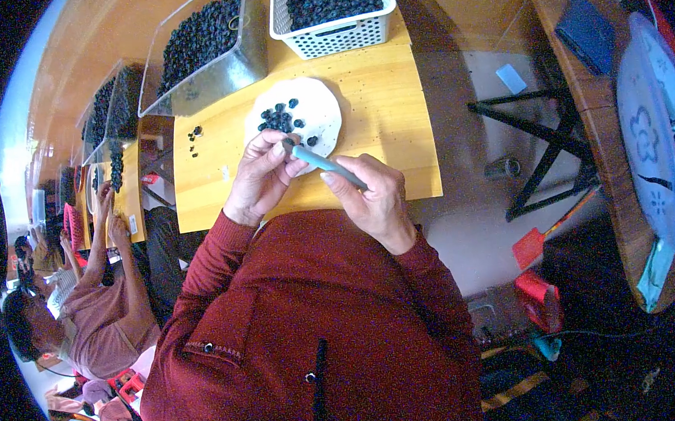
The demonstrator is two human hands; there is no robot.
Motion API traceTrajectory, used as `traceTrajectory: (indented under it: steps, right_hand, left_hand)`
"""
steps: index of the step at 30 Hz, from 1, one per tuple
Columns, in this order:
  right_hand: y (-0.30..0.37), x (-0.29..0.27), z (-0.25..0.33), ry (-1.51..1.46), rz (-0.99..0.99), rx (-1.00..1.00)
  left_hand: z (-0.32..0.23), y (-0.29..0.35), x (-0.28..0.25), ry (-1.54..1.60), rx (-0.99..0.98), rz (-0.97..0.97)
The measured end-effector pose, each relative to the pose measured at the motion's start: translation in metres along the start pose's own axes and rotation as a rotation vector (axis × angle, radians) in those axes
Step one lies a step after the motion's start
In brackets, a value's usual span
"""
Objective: The person sorts small black spherical parts from a bin onto a plate and into containers using a small pick tool.
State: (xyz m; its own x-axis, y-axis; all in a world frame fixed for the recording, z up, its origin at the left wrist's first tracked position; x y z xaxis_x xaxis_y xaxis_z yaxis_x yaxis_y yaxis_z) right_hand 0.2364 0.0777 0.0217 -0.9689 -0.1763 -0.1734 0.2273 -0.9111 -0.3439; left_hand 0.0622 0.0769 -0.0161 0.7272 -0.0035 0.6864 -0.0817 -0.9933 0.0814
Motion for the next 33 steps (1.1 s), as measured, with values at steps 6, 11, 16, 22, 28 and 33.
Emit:
traceTrajectory:
  steps: [6,11,16,22,28,33]
  right_hand:
    - [0.001,-0.003,-0.002,-0.002,-0.005,0.010]
    - [0.002,-0.006,-0.007,-0.001,-0.025,-0.011]
    - [0.006,-0.025,-0.037,-0.042,-0.152,0.159]
    - [0.003,-0.014,-0.018,-0.076,-0.048,0.072]
    - [0.008,-0.005,-0.010,-0.070,0.022,0.010]
    - [0.007,-0.005,-0.007,-0.049,0.013,-0.012]
  left_hand:
    - [0.000,0.001,0.004,-0.027,-0.006,-0.010]
    - [-0.001,0.004,0.007,-0.039,0.004,0.006]
    - [-0.014,0.008,0.026,-0.077,0.045,0.108]
    - [-0.012,0.005,0.006,-0.084,0.042,0.011]
    - [-0.005,0.005,0.005,-0.057,0.024,-0.016]
    - [-0.003,0.005,0.006,-0.072,0.015,-0.016]
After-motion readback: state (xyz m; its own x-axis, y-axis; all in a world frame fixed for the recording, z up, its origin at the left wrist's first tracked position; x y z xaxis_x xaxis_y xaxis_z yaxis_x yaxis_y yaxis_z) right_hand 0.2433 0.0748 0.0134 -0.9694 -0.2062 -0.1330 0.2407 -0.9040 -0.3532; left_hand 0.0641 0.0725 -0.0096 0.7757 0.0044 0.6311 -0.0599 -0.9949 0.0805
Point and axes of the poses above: each hand's wrist, its own y-axis away from the middle knuckle, its own x-axis out of the palm, z = x × y, the point moved 10 cm from there along -y, towards the middle knuckle, and after that the axes turned 3 degrees about x, right-handed, at the moved point
